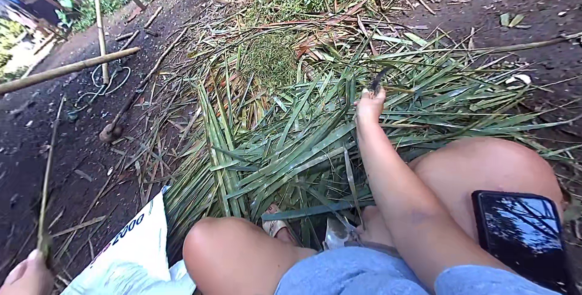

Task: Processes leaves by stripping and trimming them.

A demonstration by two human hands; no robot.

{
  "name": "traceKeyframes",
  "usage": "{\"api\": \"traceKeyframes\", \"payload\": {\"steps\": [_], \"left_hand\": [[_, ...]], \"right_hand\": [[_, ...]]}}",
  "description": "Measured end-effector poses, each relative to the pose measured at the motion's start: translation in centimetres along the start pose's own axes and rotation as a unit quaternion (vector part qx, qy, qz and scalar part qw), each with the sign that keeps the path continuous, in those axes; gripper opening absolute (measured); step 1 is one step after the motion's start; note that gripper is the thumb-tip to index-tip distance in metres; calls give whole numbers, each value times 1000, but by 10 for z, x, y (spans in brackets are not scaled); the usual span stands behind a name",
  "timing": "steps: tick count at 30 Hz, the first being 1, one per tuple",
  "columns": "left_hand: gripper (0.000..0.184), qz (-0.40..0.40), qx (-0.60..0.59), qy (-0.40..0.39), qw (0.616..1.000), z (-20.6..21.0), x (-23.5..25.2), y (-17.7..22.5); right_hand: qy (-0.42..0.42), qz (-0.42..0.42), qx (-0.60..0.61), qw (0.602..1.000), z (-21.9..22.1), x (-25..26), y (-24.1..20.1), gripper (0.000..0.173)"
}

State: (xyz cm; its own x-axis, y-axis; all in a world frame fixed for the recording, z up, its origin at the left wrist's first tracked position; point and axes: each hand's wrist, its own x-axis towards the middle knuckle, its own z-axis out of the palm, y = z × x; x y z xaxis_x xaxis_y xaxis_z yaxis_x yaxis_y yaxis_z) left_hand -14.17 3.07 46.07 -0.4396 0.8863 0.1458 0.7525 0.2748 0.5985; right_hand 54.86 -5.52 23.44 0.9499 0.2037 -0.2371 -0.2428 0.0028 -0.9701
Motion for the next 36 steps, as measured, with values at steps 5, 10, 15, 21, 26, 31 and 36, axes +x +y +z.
{"api": "traceKeyframes", "payload": {"steps": [5, 10, 15, 21, 26, 31, 36], "left_hand": [[48, 63, -167, -158, 971, 117, -111, 120], [35, 128, -236, -290, 919, 193, -191, 167], [38, 157, -240, -359, 888, 205, -235, 182], [35, 131, -278, -391, 868, 198, -240, 174], [35, 144, -258, -405, 865, 193, -237, 164], [34, 129, -248, -464, 840, 179, -232, 155], [33, 129, -216, -525, 813, 154, -218, 130]], "right_hand": [[-178, -50, -6, 983, 15, -76, -43, 42], [-466, -200, -79, 858, 12, -150, -62, 42], [-616, -256, -137, 732, 14, -187, -58, 42], [-649, -289, -136, 691, 21, -192, -46, 40], [-603, -325, -134, 716, 24, -188, -41, 39], [-544, -342, -114, 758, 21, -173, -52, 40], [-481, -304, -92, 817, 12, -143, -65, 42]]}}
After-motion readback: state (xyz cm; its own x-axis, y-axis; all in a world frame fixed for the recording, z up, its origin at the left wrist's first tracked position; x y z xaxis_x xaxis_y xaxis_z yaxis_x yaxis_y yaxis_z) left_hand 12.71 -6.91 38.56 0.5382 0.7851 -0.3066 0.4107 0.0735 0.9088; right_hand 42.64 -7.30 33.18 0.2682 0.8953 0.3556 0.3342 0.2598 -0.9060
